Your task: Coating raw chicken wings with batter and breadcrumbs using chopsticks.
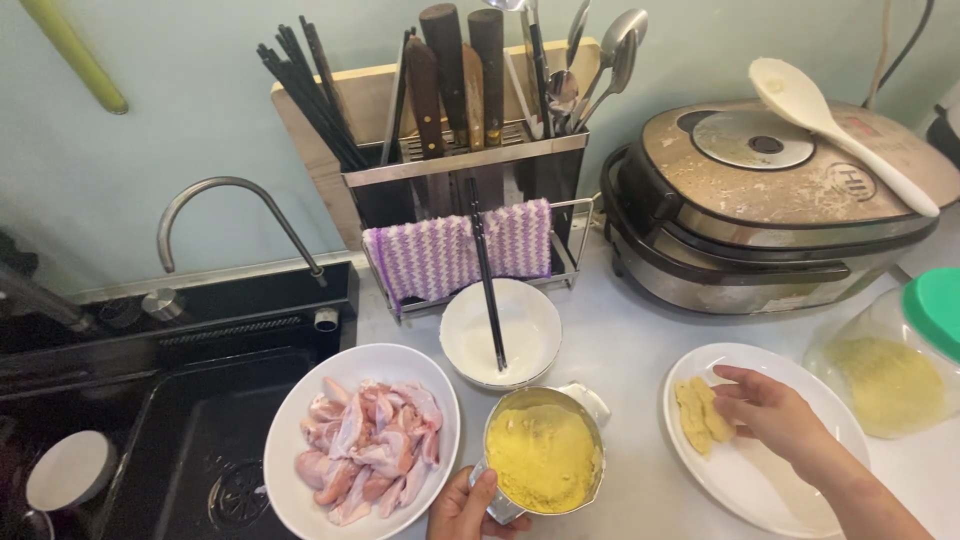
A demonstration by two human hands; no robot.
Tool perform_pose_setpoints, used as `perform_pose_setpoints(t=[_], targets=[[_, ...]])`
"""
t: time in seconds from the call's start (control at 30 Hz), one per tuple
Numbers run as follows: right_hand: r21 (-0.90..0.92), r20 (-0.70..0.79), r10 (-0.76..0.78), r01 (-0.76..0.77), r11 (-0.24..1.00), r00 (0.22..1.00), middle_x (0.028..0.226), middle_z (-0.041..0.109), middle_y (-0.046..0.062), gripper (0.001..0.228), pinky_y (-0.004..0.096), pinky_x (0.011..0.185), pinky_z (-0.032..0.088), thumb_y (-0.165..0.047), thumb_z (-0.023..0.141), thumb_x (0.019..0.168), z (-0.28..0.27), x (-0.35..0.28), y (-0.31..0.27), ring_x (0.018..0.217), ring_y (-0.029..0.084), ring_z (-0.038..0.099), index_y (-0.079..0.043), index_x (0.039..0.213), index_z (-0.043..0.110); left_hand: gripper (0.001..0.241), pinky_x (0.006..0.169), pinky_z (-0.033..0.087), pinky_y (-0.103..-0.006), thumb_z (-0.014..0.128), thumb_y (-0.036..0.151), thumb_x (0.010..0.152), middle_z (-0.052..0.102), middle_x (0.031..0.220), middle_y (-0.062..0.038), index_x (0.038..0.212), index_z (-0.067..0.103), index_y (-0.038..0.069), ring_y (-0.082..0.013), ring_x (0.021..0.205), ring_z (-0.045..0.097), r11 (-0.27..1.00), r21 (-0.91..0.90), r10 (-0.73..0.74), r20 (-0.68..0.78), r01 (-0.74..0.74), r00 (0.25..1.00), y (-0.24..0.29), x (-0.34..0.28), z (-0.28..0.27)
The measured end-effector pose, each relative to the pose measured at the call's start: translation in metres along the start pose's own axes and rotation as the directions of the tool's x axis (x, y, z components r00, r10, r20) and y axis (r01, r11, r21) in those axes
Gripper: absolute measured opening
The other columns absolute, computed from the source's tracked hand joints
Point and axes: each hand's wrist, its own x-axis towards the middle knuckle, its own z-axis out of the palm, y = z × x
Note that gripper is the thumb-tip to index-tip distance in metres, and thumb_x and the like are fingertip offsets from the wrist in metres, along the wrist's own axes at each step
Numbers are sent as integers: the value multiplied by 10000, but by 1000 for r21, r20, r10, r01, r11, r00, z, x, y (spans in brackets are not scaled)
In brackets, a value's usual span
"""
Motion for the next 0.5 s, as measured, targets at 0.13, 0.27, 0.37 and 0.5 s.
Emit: perform_pose_setpoints(t=[0.13,0.27,0.37,0.5], targets=[[-385,-41,-227,194,902,973,1159,774,35,463,384,891,578,-235,755,907,11,3,-14,1034,176,730,-182,1359,672,356,488,604,-323,583,285,987,822,931,-157,1156,694,-8,-269,629,785,995,90,31,43,-35,999,3,-3,0],[-496,34,-436,394,774,899,1086,751,32,403,349,867,571,-244,800,861,59,-45,-80,990,173,719,-167,1252,738,380,552,638,-331,589,311,1015,795,983,-124,1202,672,-9,-242,716,784,996,29,75,114,-79,991,-1,-4,-3],[-357,187,-419,459,814,889,1001,754,31,311,343,819,610,-253,800,840,126,-79,-105,914,188,738,-162,1137,785,399,575,636,-333,590,340,1041,766,987,-107,1217,663,-11,-245,729,772,998,26,55,118,-59,991,-2,-5,-5],[-369,456,-472,643,671,754,924,755,9,275,306,735,640,-321,821,805,181,-81,-92,831,138,736,-191,1047,839,423,576,606,-321,572,412,1017,762,963,-96,1232,654,57,-250,714,765,994,71,-82,57,78,995,30,-24,6]])
